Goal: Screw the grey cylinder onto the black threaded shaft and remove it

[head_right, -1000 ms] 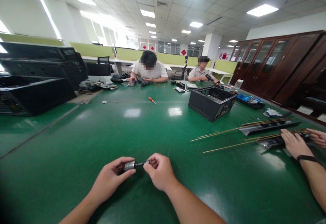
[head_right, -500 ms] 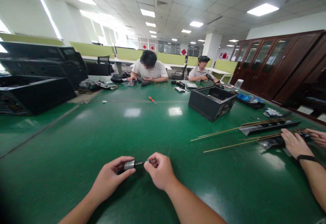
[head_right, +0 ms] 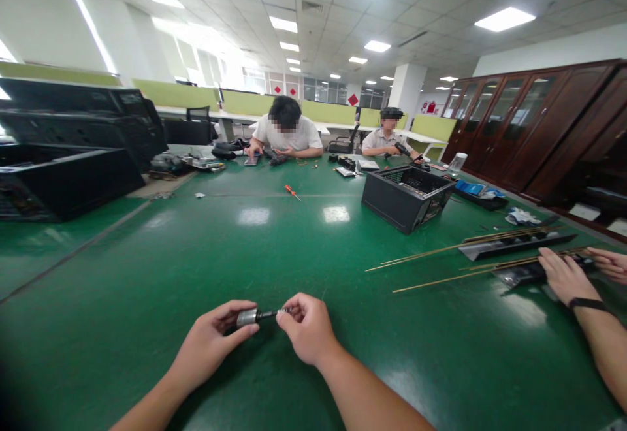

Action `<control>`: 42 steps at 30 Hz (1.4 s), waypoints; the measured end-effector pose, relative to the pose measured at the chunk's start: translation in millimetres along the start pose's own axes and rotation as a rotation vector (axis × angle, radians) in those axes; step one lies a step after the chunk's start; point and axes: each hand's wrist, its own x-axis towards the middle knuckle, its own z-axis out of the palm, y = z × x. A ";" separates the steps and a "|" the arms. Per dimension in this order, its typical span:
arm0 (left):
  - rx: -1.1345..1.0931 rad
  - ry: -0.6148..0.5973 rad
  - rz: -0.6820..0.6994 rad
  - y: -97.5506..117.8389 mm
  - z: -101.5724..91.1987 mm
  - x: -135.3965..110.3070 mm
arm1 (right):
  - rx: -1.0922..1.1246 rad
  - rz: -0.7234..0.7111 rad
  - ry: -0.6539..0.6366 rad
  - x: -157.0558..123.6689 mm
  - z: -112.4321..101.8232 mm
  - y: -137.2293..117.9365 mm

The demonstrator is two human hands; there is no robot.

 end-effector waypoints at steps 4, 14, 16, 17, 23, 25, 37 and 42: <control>-0.023 -0.007 -0.019 -0.2 -0.3 0.2 | 0.001 0.001 0.002 0.5 0.7 0.5; -0.049 0.010 -0.047 3.4 -1.2 1.0 | 0.015 0.003 0.006 1.8 1.1 4.0; -0.046 0.013 -0.041 4.0 -1.3 0.9 | 0.015 0.002 0.010 1.7 1.2 4.5; -0.045 0.014 -0.036 4.4 -1.3 0.7 | 0.014 0.001 0.014 1.6 1.1 4.6; -0.052 0.031 -0.040 6.8 -0.9 -0.1 | 0.022 0.005 0.006 1.8 0.0 2.3; -0.055 0.033 -0.041 6.8 -1.0 -0.2 | 0.033 0.014 0.008 2.0 -0.6 1.4; -0.053 0.027 -0.033 5.8 -2.1 0.4 | 0.077 0.026 0.006 2.8 -0.5 1.3; -0.050 0.019 -0.031 7.5 -3.8 0.1 | 0.327 0.047 0.095 7.4 -1.1 -0.6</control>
